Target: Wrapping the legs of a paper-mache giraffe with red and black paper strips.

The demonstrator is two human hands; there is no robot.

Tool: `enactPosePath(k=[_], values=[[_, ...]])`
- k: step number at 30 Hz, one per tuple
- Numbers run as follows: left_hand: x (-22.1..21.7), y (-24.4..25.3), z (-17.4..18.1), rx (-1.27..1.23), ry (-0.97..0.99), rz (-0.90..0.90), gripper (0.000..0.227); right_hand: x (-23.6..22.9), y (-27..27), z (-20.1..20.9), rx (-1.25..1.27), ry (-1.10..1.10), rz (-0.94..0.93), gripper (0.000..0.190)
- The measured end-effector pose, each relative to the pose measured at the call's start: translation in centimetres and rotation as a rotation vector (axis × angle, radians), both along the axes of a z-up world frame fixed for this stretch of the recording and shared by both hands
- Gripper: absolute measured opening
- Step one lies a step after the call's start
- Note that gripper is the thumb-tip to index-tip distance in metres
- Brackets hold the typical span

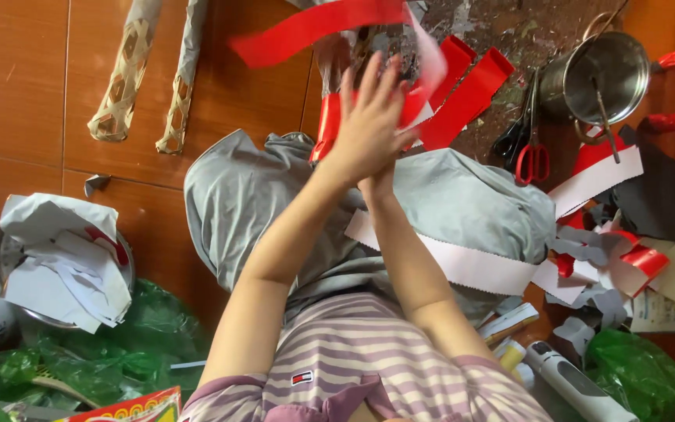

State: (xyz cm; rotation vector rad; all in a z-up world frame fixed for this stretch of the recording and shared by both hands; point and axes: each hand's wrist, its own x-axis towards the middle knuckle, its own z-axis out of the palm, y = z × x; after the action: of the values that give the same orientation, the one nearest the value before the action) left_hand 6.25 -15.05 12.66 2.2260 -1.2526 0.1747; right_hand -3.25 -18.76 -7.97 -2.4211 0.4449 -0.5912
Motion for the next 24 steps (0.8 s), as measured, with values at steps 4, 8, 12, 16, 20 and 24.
enactPosePath(k=[4,8,12,16,20,24], values=[[2.0,5.1,-5.0,0.006,0.234,0.180,0.070,1.3,-1.0,1.3,1.854,-0.651,0.285,0.027],[2.9,7.7,-8.0,-0.221,1.045,0.198,0.082,3.3,-0.4,10.0,1.763,-0.335,-0.276,0.016],[2.3,6.9,-3.0,-0.251,1.427,0.260,0.076,2.2,-4.6,9.9,1.139,-0.314,-0.302,0.026],[2.1,7.3,-5.2,-0.389,1.261,0.181,0.089,-2.7,-13.8,10.4,1.296,-0.535,-0.391,0.038],[1.9,7.0,-5.1,-0.237,1.066,0.265,0.099,-7.0,-15.5,11.1,1.067,-0.477,-0.668,0.037],[1.6,6.6,-5.8,-0.055,1.008,0.364,0.098,-3.2,-6.0,10.0,1.362,-0.419,-0.097,0.024]])
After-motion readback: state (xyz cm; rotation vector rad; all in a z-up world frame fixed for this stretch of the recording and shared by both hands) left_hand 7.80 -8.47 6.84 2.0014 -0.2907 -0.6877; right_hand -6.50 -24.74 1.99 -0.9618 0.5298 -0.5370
